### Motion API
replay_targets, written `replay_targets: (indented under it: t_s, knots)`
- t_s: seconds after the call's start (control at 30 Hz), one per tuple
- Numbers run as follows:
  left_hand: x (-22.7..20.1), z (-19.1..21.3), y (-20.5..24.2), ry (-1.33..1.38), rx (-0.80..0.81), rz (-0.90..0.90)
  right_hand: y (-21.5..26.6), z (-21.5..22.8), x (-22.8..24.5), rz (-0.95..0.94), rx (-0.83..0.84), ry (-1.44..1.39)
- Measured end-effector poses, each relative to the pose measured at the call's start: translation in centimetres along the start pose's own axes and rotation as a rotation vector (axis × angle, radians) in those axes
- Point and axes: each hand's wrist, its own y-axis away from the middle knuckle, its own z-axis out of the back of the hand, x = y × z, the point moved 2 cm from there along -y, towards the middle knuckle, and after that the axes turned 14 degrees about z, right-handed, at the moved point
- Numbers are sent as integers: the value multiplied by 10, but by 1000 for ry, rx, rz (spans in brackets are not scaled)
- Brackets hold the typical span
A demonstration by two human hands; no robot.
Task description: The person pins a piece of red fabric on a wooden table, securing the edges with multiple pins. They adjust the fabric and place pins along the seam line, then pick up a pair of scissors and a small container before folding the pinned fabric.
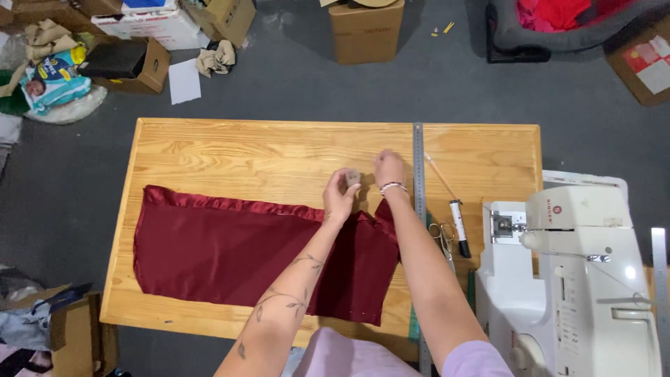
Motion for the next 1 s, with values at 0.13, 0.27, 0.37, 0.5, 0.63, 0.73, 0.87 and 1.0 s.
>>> replay_targets:
  t_s: [0.13, 0.27, 0.37, 0.5, 0.63, 0.73, 0.87, 1.0]
  knots:
    - [11, -32, -21, 7, 36, -20, 31, 42, 27, 213, -425, -720]
    - [45, -76, -20, -44, 161, -35, 81, 70, 31, 263, -518, -548]
    - [28, -109, -22, 16, 277, -8, 92, 98, 18, 296, -643, -417]
    - [19, -142, -8, -24, 377, -29, 121, 129, 1, 227, -696, -352]
    - [5, -165, 23, -67, 519, 38, 148, 139, -25, 125, -751, -377]
    - [-9, -170, 45, -125, 594, -56, 174, 143, -33, 87, -843, -361]
    - [0, -182, 43, -346, 533, -142, 209, 143, -39, 72, -942, -349]
    - [43, -192, 24, -315, 444, -194, 247, 134, -37, 79, -924, -359]
